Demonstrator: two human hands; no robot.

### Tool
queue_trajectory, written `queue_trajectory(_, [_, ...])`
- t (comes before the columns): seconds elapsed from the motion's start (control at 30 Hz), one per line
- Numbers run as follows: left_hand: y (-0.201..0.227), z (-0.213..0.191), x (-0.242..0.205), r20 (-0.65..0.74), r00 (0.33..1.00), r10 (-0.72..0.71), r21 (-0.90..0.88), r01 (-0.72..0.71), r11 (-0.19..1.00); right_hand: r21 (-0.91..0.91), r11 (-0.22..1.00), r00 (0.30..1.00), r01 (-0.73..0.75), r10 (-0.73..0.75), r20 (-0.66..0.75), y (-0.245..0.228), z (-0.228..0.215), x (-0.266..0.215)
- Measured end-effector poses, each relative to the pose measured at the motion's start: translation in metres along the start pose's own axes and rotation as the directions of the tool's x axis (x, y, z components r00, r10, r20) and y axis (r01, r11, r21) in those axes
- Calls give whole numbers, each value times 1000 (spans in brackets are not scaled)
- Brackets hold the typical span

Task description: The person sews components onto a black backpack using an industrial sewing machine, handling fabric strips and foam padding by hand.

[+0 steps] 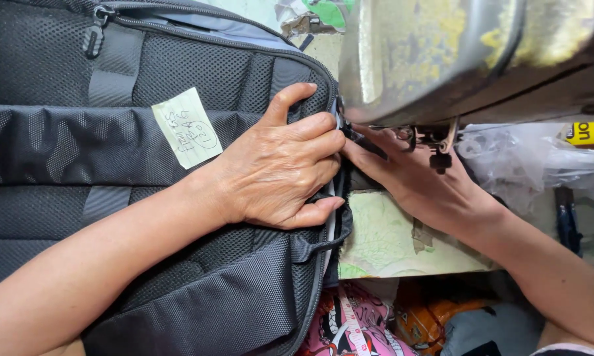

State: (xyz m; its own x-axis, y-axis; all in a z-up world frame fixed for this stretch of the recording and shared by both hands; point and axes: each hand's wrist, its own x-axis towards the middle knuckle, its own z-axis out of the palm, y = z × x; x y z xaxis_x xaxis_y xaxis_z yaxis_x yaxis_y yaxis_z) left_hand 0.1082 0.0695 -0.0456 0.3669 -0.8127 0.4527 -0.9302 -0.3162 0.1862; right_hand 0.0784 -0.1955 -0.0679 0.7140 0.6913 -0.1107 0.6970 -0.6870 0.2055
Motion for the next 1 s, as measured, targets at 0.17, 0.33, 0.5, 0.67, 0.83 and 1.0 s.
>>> queue_trajectory(0.17, [0, 0, 0, -1, 1000, -3, -3, 3, 1000, -399, 915, 991, 59, -102, -86, -1, 2, 1])
queue_trajectory(0.33, [-1, 2, -1, -5, 1000, -13, -14, 13, 1000, -277, 957, 979, 82, -129, -157, -1, -3, 5])
queue_trajectory(0.5, [-1, 2, -2, -37, 999, -12, -31, 11, 999, -186, 981, 964, 59, -104, -243, -4, 0, 5])
queue_trajectory(0.67, [0, 1, 0, -45, 999, -19, -39, 17, 999, -342, 939, 967, 27, -110, -228, -4, -4, 4])
queue_trajectory(0.83, [1, 2, 1, -62, 998, -26, -49, 23, 999, -521, 852, 969, 46, -165, -184, -4, -16, 4])
queue_trajectory(1.0, [2, 3, 3, -74, 996, -44, -64, 39, 997, -394, 919, 957, 17, -129, -259, -3, -4, 1])
